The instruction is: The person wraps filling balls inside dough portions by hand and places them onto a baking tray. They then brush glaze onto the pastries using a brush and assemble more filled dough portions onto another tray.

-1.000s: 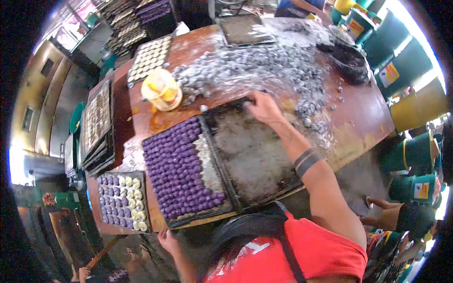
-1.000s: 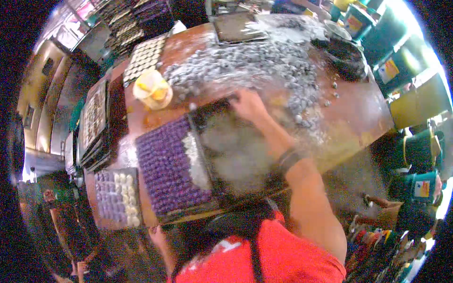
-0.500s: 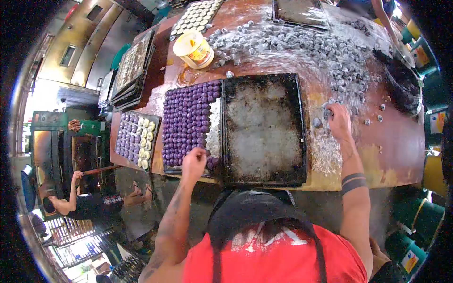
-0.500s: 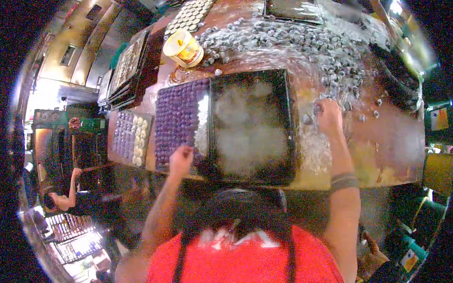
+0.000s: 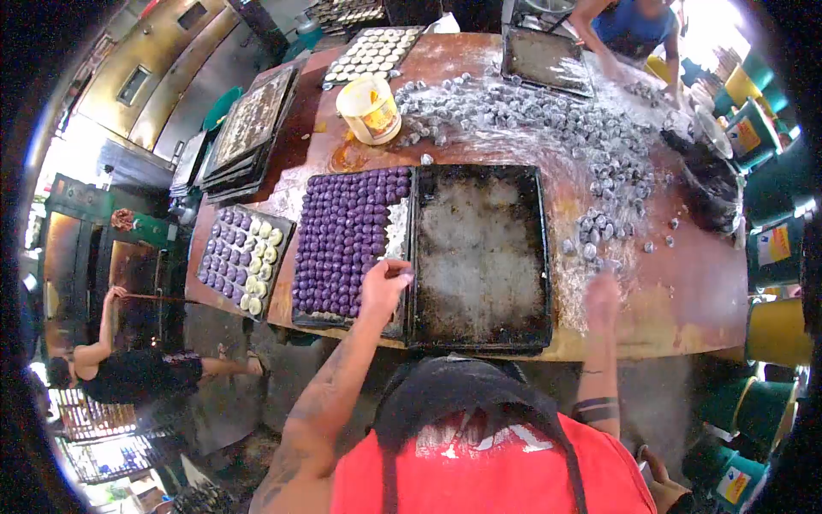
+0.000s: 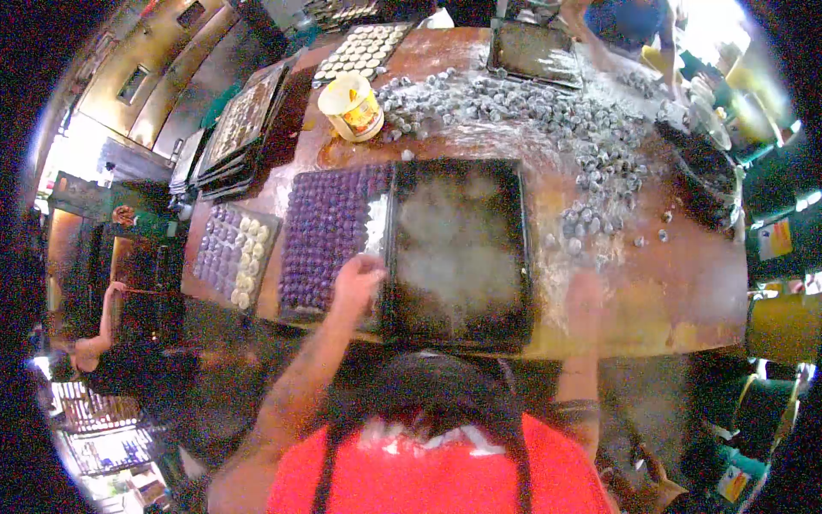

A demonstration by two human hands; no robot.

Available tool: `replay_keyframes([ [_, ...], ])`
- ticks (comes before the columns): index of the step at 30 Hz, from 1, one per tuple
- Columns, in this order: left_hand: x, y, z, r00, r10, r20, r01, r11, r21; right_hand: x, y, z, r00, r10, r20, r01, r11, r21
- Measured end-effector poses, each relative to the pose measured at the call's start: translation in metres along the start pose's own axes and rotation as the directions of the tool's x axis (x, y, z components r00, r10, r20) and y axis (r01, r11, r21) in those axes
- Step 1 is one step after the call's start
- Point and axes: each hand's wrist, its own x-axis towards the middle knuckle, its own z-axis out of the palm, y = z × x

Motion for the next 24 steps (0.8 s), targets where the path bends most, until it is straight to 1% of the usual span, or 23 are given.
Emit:
replay_keyframes([
  [1,-0.004,0.027,0.007,0.992,-0.120,0.046,0.127,0.968,-0.218,-0.019,-0.004,0.055,0.982,-0.125,0.138,0.160,0.944,-0.287],
  [2,0.002,0.028,0.015,0.990,-0.104,0.093,0.128,0.945,-0.300,-0.039,-0.008,0.110,0.933,-0.241,0.268,0.345,0.809,-0.476],
  [3,0.007,0.029,0.021,0.987,-0.086,0.139,0.133,0.916,-0.378,-0.081,-0.058,0.161,0.882,-0.177,0.436,0.392,0.790,-0.472],
  [4,0.008,0.031,0.027,0.981,-0.065,0.181,0.141,0.882,-0.449,-0.087,-0.050,0.192,0.803,-0.297,0.516,0.542,0.724,-0.427],
  [5,0.007,0.036,0.030,0.985,-0.023,0.172,0.110,0.848,-0.518,-0.122,-0.088,0.227,0.713,-0.342,0.612,0.616,0.724,-0.312],
  [7,0.014,0.032,0.030,0.969,-0.026,0.247,0.165,0.812,-0.560,-0.166,-0.125,0.268,0.702,-0.309,0.642,0.607,0.730,-0.313],
  [8,0.016,0.029,0.029,0.958,-0.029,0.284,0.195,0.793,-0.578,-0.173,-0.128,0.279,0.657,-0.335,0.676,0.677,0.656,-0.333],
  [9,0.009,0.037,0.024,0.945,-0.071,0.318,0.258,0.759,-0.597,-0.178,-0.129,0.288,0.611,-0.350,0.710,0.738,0.577,-0.350],
  [10,0.004,0.040,0.023,0.940,-0.071,0.335,0.274,0.741,-0.613,-0.182,-0.130,0.294,0.565,-0.356,0.744,0.790,0.494,-0.363],
  [11,0.000,0.042,0.022,0.933,-0.074,0.352,0.293,0.723,-0.625,-0.180,-0.120,0.296,0.539,-0.441,0.718,0.823,0.457,-0.337],
  [13,-0.011,0.045,0.015,0.913,-0.084,0.400,0.351,0.662,-0.662,-0.178,-0.094,0.300,0.490,-0.464,0.738,0.868,0.338,-0.364],
  [14,-0.011,0.048,0.013,0.917,-0.079,0.391,0.339,0.672,-0.658,-0.177,-0.085,0.300,0.461,-0.471,0.752,0.887,0.275,-0.371],
  [15,-0.012,0.048,0.013,0.919,-0.081,0.385,0.332,0.683,-0.651,-0.184,-0.083,0.300,0.394,-0.508,0.766,0.917,0.269,-0.293],
  [16,-0.020,0.057,0.009,0.920,-0.087,0.383,0.331,0.694,-0.639,-0.194,-0.092,0.302,0.513,-0.479,0.712,0.854,0.366,-0.369],
  [17,-0.029,0.068,0.003,0.918,-0.053,0.393,0.318,0.690,-0.651,-0.205,-0.105,0.302,0.626,-0.439,0.644,0.773,0.458,-0.439],
  [18,-0.024,0.062,0.003,0.918,0.035,0.396,0.241,0.742,-0.625,-0.213,-0.118,0.302,0.727,-0.393,0.563,0.678,0.542,-0.497],
  [19,-0.018,0.055,0.006,0.907,0.128,0.401,0.155,0.784,-0.601,-0.214,-0.127,0.296,0.716,-0.322,0.619,0.670,0.568,-0.478],
  [20,-0.015,0.051,0.008,0.886,0.220,0.407,0.064,0.813,-0.579,-0.212,-0.125,0.291,0.749,-0.264,0.608,0.598,0.666,-0.447],
  [21,-0.020,0.061,0.007,0.897,0.198,0.396,0.133,0.732,-0.668,-0.212,-0.124,0.289,0.774,-0.207,0.599,0.518,0.751,-0.409],
  [22,-0.024,0.069,0.007,0.893,0.182,0.412,0.177,0.701,-0.691,-0.211,-0.127,0.288,0.788,-0.150,0.597,0.433,0.824,-0.365],
  [23,-0.028,0.076,0.008,0.888,0.166,0.430,0.219,0.669,-0.710,-0.213,-0.131,0.288,0.806,-0.079,0.587,0.263,0.936,-0.235],
  [24,-0.031,0.084,0.007,0.881,0.148,0.449,0.260,0.640,-0.723,-0.211,-0.131,0.288,0.832,-0.088,0.548,0.179,0.977,-0.116],
])
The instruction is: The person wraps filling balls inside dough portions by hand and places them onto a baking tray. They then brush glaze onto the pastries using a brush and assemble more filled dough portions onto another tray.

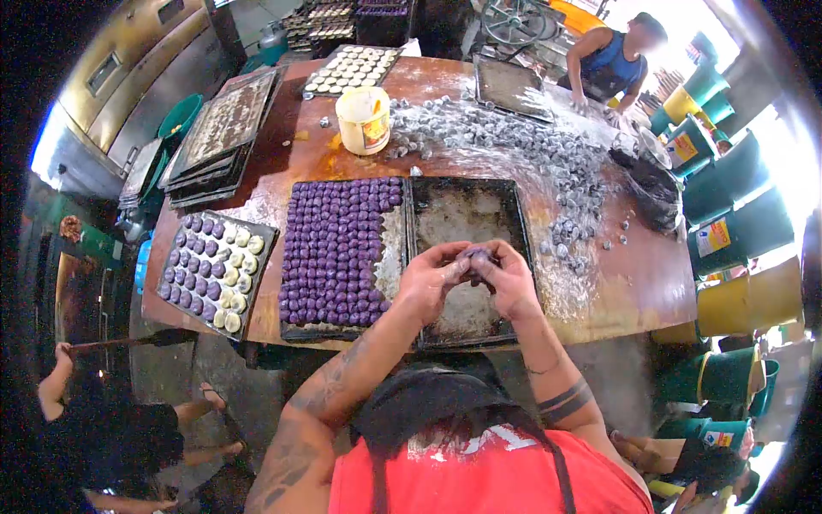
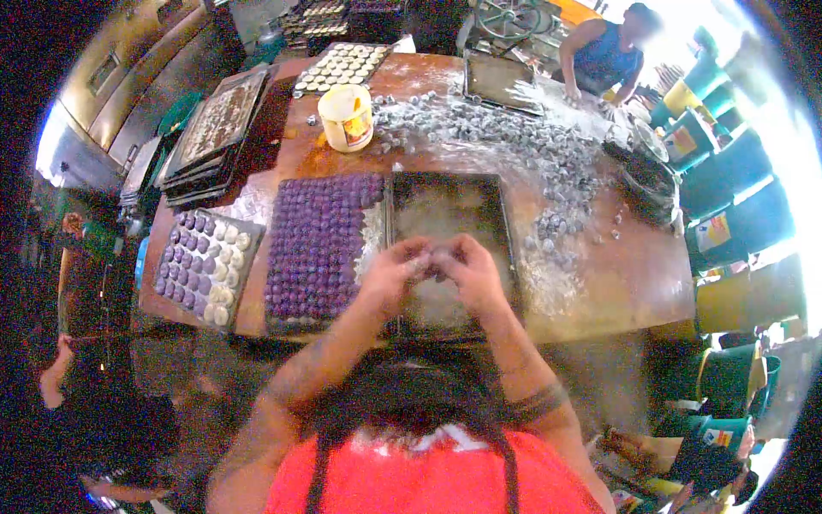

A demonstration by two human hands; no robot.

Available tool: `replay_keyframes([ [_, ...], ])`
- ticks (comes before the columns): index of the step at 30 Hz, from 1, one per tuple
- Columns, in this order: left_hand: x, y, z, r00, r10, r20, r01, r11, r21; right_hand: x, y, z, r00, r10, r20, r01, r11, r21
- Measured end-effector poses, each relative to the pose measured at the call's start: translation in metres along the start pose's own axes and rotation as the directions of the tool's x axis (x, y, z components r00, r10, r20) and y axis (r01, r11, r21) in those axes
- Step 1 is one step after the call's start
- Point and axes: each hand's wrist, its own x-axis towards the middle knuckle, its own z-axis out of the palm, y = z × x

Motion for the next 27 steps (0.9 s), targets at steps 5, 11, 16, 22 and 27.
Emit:
replay_keyframes([
  [5,0.005,0.018,0.028,0.974,0.209,-0.091,-0.171,0.935,0.310,0.005,-0.006,0.007,0.984,0.018,-0.177,0.027,0.968,0.248],
  [11,0.030,-0.014,0.049,0.986,0.154,-0.056,-0.149,0.985,0.082,0.002,-0.028,-0.037,0.748,-0.660,0.066,0.497,0.491,-0.715],
  [16,0.036,-0.018,0.067,1.000,-0.022,-0.013,0.023,0.992,0.123,-0.001,-0.051,-0.071,0.747,-0.615,0.252,0.616,0.498,-0.611],
  [22,0.046,-0.055,0.099,0.967,-0.120,0.223,0.155,0.977,-0.144,0.021,-0.039,-0.123,0.706,-0.583,0.403,0.702,0.500,-0.507],
  [27,0.043,-0.068,0.112,0.979,-0.204,-0.022,0.205,0.975,0.082,-0.003,0.003,-0.114,0.918,-0.393,-0.051,0.363,0.886,-0.290],
])
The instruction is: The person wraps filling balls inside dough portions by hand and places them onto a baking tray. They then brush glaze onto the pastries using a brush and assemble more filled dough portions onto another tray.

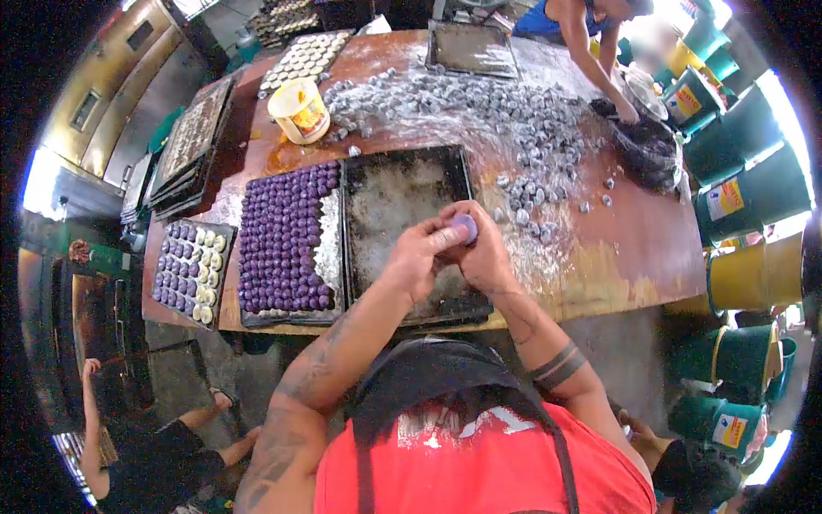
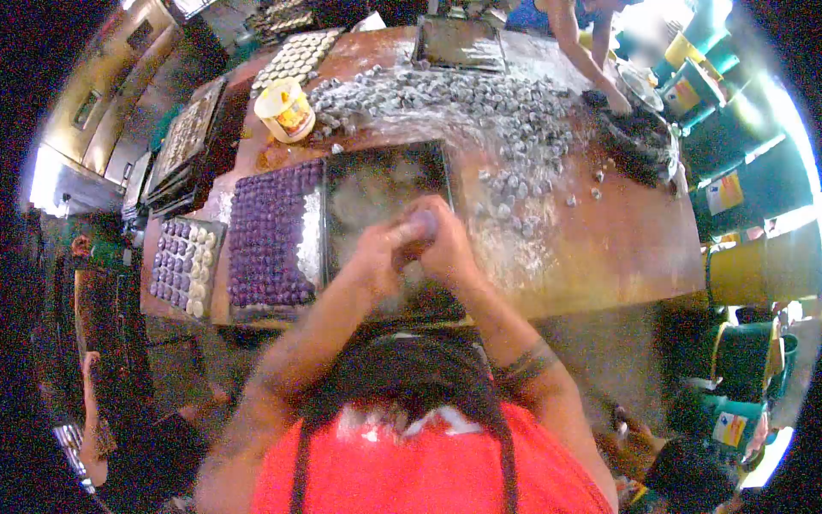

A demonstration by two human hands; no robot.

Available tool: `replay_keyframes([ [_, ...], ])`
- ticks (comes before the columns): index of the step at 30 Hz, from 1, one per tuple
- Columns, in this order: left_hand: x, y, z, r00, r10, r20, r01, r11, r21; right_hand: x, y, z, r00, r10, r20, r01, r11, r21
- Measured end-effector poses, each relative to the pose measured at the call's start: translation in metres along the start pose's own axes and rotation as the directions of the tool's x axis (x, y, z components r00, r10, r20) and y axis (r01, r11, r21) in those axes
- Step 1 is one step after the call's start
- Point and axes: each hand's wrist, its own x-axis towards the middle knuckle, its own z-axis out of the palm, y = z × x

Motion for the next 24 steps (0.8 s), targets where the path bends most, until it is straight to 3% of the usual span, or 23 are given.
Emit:
replay_keyframes([
  [3,0.005,-0.008,-0.014,0.950,0.290,-0.114,-0.235,0.906,0.353,-0.024,0.003,0.002,0.971,0.237,-0.015,-0.225,0.938,0.263],
  [6,-0.001,-0.053,-0.016,0.932,0.349,0.095,-0.301,0.602,0.740,-0.051,0.066,-0.024,0.904,0.425,-0.048,-0.424,0.905,0.035],
  [8,-0.001,-0.083,-0.032,0.912,0.354,0.208,-0.344,0.382,0.858,-0.067,0.058,-0.036,0.842,0.537,-0.044,-0.536,0.827,-0.169],
  [10,-0.005,-0.074,-0.037,0.966,0.253,0.050,-0.173,0.490,0.854,-0.081,0.047,-0.037,0.778,0.625,-0.059,-0.590,0.696,-0.409],
  [11,-0.007,-0.070,-0.043,0.981,0.194,-0.030,-0.080,0.537,0.840,-0.090,0.062,-0.037,0.845,0.535,-0.023,-0.449,0.686,-0.573],
  [12,-0.002,-0.079,-0.056,0.953,0.304,-0.005,-0.156,0.505,0.849,-0.105,0.088,-0.036,0.894,0.447,0.033,-0.293,0.640,-0.710],
  [13,-0.004,-0.078,-0.064,0.957,0.292,-0.003,-0.151,0.504,0.850,-0.108,0.090,-0.032,0.927,0.359,0.113,-0.119,0.564,-0.817],
  [14,-0.004,-0.075,-0.072,0.957,0.290,-0.005,-0.148,0.502,0.852,-0.114,0.088,-0.033,0.918,0.379,0.119,-0.141,0.591,-0.795],
  [16,-0.012,-0.063,-0.084,0.954,0.300,-0.022,-0.134,0.490,0.861,-0.116,0.067,-0.028,0.969,0.164,0.185,0.049,0.606,-0.794],
  [17,-0.013,-0.069,-0.093,0.969,0.244,-0.050,-0.097,0.554,0.827,-0.124,0.062,-0.025,0.975,0.057,0.213,0.137,0.602,-0.787],
  [18,-0.014,-0.073,-0.099,0.979,0.190,-0.076,-0.058,0.613,0.788,-0.136,0.059,-0.025,0.912,0.124,0.390,0.287,0.486,-0.825],
  [21,-0.028,-0.080,-0.111,0.990,0.127,-0.067,-0.037,0.678,0.734,-0.116,0.067,-0.038,0.800,0.298,0.520,0.286,0.573,-0.768],
  [23,-0.050,-0.071,-0.116,0.990,0.140,-0.027,-0.070,0.642,0.763,-0.043,0.045,-0.052,0.751,0.503,0.428,0.086,0.568,-0.819],
  [24,-0.057,-0.056,-0.119,0.976,0.214,-0.040,-0.053,0.408,0.911,-0.043,0.107,-0.070,0.965,0.012,0.263,0.189,0.665,-0.723],
])
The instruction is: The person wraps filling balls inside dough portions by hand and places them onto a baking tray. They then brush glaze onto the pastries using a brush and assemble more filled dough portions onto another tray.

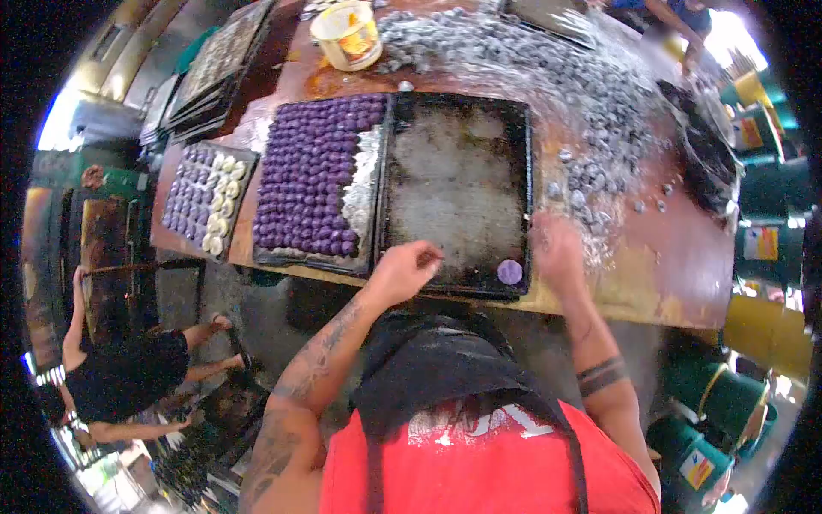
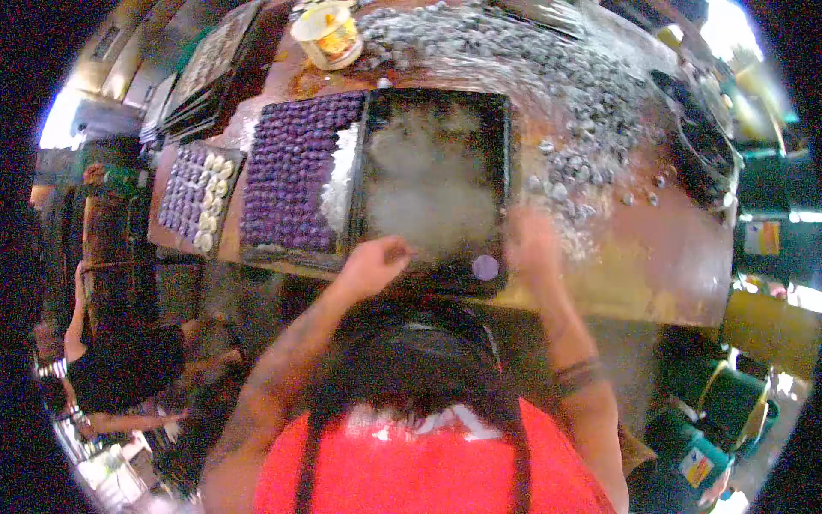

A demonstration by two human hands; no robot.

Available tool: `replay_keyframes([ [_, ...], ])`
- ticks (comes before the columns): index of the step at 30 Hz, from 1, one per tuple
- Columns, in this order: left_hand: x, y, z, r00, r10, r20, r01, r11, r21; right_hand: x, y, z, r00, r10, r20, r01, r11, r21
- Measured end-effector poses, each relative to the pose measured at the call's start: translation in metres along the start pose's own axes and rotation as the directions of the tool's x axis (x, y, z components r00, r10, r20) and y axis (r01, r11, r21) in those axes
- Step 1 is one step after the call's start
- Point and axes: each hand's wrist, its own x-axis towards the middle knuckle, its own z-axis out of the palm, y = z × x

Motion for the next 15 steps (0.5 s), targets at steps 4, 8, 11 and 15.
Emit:
replay_keyframes([
  [4,-0.005,-0.059,-0.048,0.916,0.066,-0.396,0.144,0.867,0.477,0.054,0.079,0.036,0.992,-0.072,-0.107,0.054,0.986,-0.157],
  [8,-0.004,-0.093,-0.069,0.864,0.169,-0.474,0.214,0.728,0.651,0.052,0.086,0.037,0.991,0.135,-0.020,-0.136,0.981,-0.140],
  [11,0.009,-0.068,-0.074,0.887,-0.028,-0.461,0.258,0.859,0.443,0.039,0.083,0.059,0.886,0.458,0.073,-0.400,0.673,0.623],
  [15,0.054,-0.033,-0.037,0.892,-0.298,-0.341,-0.034,0.706,-0.707,0.061,-0.048,0.021,0.928,0.326,0.179,-0.320,0.456,0.830],
])
